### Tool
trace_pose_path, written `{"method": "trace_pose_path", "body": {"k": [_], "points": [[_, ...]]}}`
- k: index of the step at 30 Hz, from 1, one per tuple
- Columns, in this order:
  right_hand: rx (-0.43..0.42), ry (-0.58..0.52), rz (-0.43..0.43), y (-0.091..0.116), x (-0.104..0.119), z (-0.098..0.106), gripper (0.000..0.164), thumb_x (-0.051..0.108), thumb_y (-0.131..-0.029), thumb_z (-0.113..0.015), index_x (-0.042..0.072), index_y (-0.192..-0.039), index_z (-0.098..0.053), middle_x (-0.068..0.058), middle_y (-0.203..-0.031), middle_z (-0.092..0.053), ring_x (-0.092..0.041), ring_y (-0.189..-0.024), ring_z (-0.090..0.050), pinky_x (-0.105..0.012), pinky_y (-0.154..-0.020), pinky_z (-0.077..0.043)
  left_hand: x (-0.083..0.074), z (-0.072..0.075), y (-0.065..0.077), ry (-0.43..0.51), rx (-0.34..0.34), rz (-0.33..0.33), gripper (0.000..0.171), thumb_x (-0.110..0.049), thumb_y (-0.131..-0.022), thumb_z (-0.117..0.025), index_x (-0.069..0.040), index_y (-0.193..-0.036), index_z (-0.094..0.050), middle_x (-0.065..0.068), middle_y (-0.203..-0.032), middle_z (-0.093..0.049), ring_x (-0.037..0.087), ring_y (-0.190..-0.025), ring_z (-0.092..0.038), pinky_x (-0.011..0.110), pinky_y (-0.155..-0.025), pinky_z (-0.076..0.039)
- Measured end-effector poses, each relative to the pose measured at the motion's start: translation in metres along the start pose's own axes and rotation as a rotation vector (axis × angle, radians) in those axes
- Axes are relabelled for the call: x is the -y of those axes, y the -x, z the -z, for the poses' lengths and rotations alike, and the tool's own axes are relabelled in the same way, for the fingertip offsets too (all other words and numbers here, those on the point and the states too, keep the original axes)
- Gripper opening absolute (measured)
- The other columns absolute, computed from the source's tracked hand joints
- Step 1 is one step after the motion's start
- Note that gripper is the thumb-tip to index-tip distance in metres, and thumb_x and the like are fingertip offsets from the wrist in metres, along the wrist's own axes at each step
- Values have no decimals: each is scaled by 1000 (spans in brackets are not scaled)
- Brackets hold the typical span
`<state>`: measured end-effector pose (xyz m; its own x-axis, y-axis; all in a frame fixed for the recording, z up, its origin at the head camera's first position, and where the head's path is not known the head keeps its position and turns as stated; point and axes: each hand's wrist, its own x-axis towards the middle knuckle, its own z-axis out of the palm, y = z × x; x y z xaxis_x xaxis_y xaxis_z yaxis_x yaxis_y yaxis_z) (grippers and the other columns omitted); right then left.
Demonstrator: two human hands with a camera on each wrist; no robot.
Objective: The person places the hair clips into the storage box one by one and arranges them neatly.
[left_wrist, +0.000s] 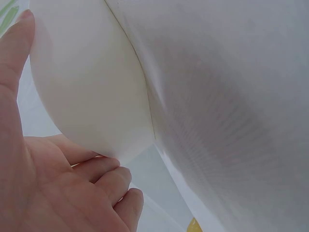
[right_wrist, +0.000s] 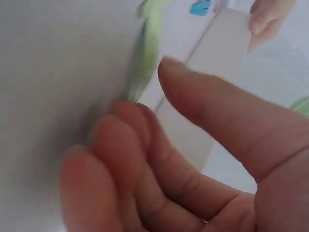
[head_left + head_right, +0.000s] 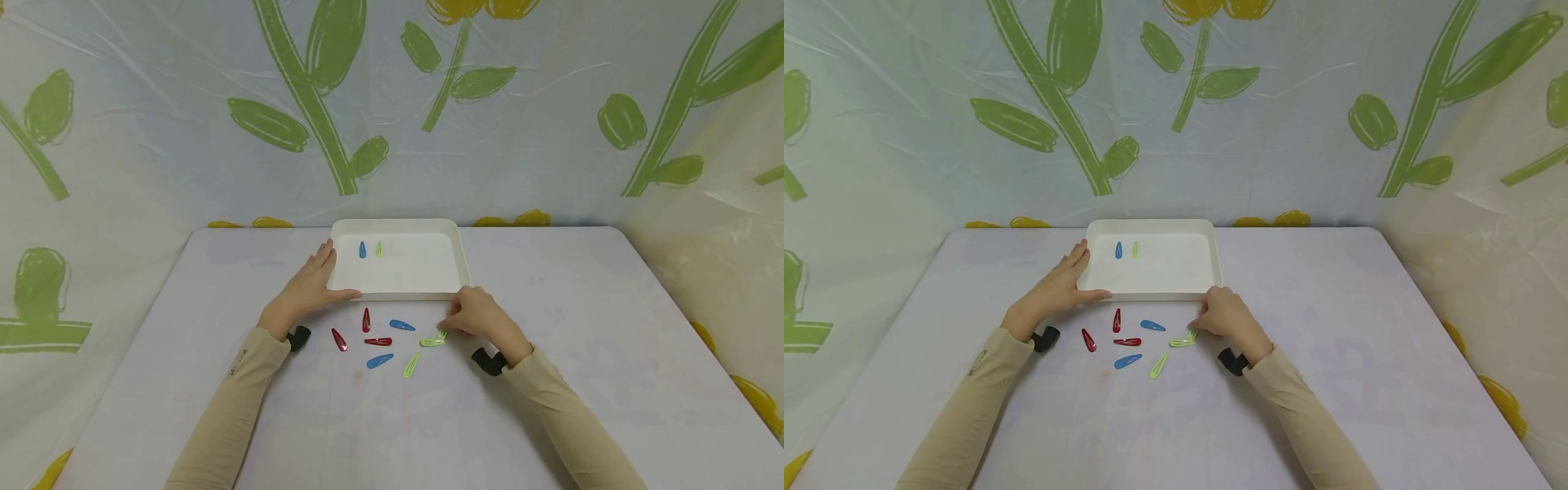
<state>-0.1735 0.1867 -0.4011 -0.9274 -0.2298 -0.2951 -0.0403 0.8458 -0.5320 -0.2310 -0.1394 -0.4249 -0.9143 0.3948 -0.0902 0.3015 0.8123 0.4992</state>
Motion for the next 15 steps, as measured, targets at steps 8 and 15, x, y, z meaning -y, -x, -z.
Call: {"method": "trace_pose_path", "body": {"k": [8,15], "points": [[17,-11,-23,-2,-1,-2,24,19,-79,-84,6,-64,-69,-6,-56,-60,-13,-49,-52,-23,-47,-43,0,0,0,-3,2,5,117,-64,-83,-69,4,-157,-8,14,-166,5,29,-152,3,47,-123,-7],[8,-44,-15,-5,-1,-6,21,16,-79,-84,5,-67,-70,-5,-58,-62,-16,-50,-58,-25,-48,-48,1,-1,-1,-1,-2,-4,117,-64,-83,-69,4,-156,-8,14,-166,5,29,-152,2,46,-123,-6]]}}
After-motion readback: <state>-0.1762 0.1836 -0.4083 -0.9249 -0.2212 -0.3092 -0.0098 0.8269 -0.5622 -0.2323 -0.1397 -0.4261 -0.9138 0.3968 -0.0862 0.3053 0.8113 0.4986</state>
